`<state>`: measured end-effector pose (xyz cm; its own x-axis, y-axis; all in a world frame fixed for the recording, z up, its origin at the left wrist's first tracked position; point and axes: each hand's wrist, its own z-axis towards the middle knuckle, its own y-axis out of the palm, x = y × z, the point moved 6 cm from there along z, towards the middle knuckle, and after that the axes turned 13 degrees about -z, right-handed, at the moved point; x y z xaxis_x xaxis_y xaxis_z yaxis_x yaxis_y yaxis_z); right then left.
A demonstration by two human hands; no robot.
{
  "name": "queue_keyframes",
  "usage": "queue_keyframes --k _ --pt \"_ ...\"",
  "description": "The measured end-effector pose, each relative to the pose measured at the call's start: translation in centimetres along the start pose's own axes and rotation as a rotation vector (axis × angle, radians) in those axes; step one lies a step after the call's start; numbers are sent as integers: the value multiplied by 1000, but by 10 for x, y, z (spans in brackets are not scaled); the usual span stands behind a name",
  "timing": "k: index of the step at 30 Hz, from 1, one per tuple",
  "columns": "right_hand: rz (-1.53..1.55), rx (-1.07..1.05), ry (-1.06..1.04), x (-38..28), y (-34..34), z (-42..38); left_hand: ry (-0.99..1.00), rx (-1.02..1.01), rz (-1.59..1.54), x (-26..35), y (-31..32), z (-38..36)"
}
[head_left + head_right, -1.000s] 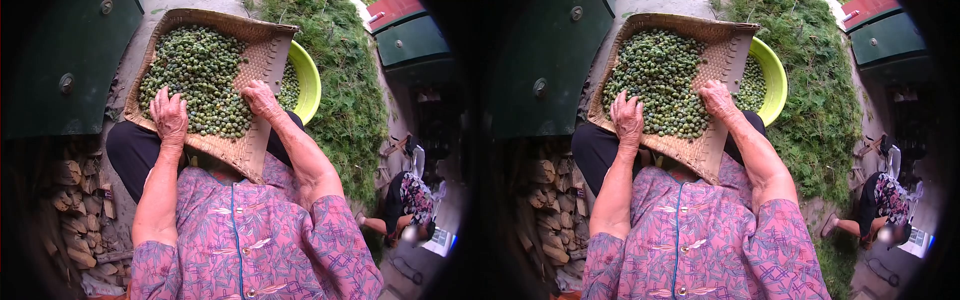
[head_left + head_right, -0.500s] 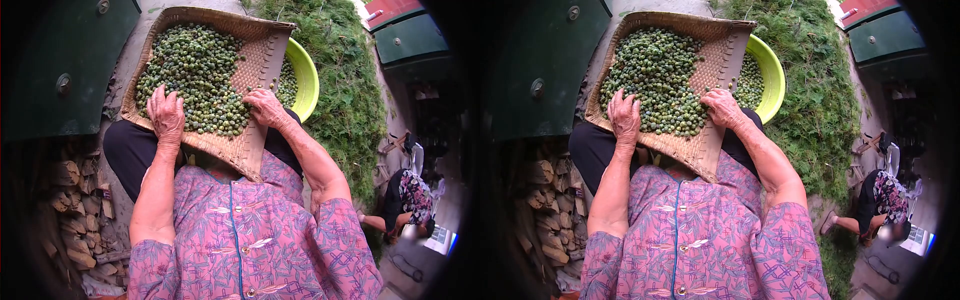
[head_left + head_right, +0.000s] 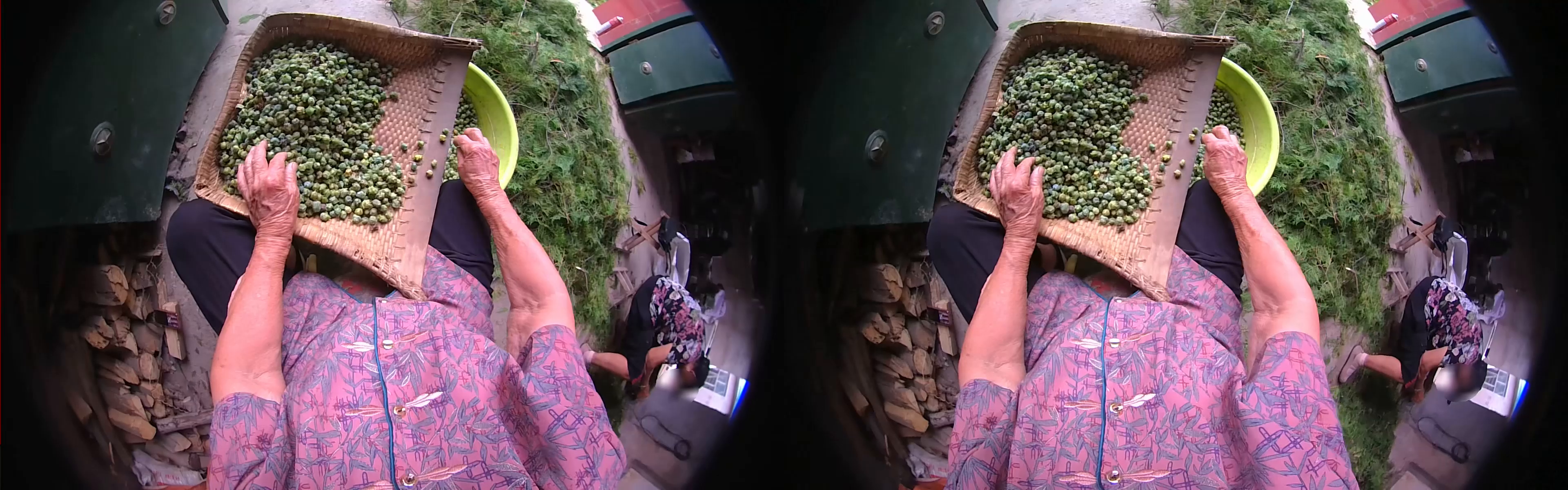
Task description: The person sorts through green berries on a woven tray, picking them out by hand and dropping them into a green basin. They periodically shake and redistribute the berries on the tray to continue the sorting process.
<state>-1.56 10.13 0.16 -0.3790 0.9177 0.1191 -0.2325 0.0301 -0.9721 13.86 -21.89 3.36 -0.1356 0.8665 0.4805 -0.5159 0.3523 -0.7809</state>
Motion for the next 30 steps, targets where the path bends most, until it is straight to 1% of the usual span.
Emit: queue_keyframes --k 2,4,5,8,12,14,15,17,20,21,27,30 --pt "293 -91 -46 -28 1 8 2 -1 2 0 0 0" --pt "215 93 -357 -67 -12 12 4 -1 4 -1 0 0" --pt "136 24 -436 -82 -9 12 1 0 -1 -1 0 0" --pt "199 -33 -526 -96 2 5 -10 0 -14 -2 0 -1" --pt "310 -52 -477 -69 -7 -10 -9 -2 -16 -3 0 -1" --pt "331 -155 -468 -60 -8 -16 -6 -8 -15 -1 1 0" --pt "330 -157 -466 -60 -7 -18 -7 -5 -18 0 0 0" --pt "413 -158 -387 -58 -5 -17 -4 -2 -16 0 0 1" --pt "384 -133 -421 -67 -3 -15 -1 -10 -9 0 0 1" --pt "375 -177 -419 -69 0 -16 1 -11 -8 0 0 0" --pt "322 -216 -427 -59 7 -19 0 -2 -18 1 -1 0" --pt "386 -167 -392 -57 2 -19 -1 -7 -20 1 -1 1"
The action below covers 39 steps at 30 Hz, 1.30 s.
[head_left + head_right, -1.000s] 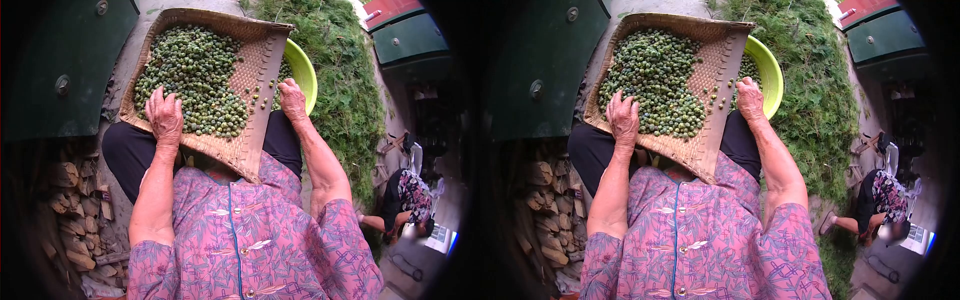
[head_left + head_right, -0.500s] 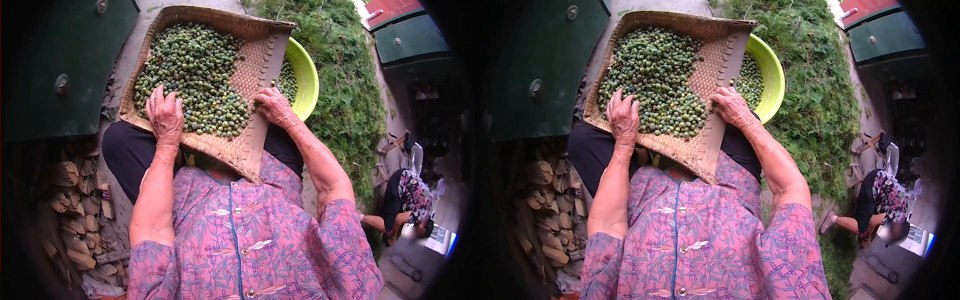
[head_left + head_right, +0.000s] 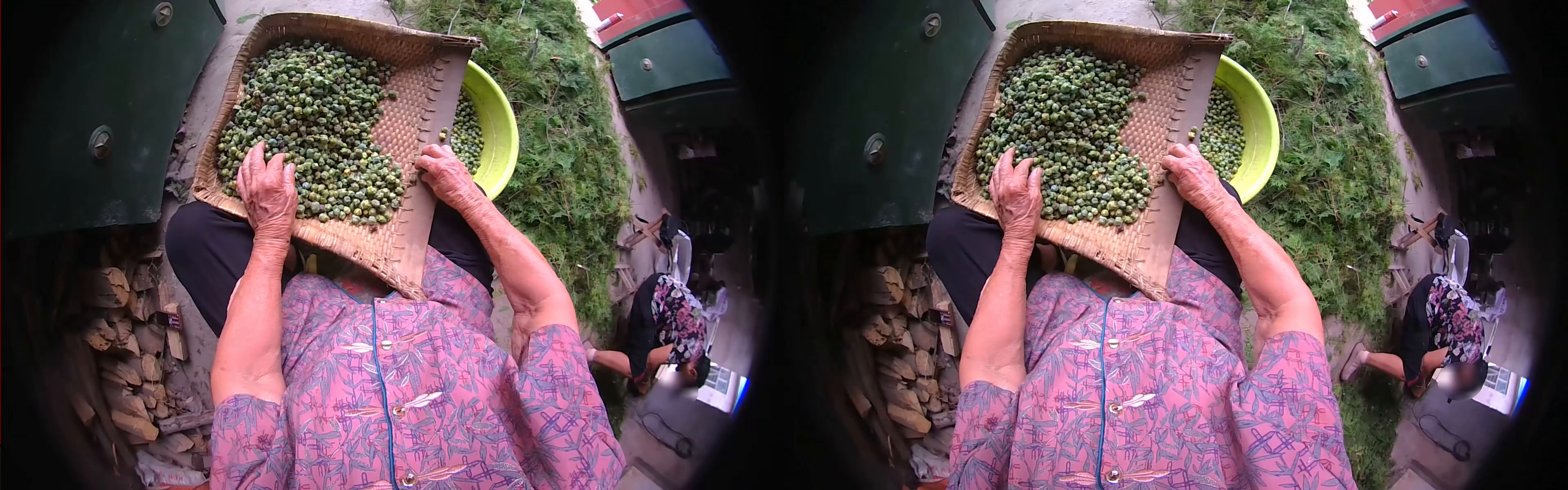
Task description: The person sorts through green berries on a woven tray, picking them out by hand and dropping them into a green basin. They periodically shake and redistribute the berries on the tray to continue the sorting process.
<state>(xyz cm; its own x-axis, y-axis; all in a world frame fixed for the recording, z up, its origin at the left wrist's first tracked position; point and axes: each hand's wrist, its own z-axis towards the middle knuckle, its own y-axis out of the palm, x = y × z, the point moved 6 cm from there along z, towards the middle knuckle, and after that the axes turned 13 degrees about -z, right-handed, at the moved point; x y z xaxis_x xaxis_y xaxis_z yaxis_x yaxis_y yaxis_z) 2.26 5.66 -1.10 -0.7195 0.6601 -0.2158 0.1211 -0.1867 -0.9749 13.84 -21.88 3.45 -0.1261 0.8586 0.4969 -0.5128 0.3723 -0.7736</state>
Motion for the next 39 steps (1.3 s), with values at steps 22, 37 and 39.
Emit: queue_keyframes --k 22,37,39 --pt "-146 -136 263 -9 4 27 -9 -4 -24 -3 1 0" --pt "-70 -112 23 -17 -1 5 -18 -23 -19 -2 2 0" --pt "-38 -97 27 -15 6 6 -17 -23 -19 -3 3 0"
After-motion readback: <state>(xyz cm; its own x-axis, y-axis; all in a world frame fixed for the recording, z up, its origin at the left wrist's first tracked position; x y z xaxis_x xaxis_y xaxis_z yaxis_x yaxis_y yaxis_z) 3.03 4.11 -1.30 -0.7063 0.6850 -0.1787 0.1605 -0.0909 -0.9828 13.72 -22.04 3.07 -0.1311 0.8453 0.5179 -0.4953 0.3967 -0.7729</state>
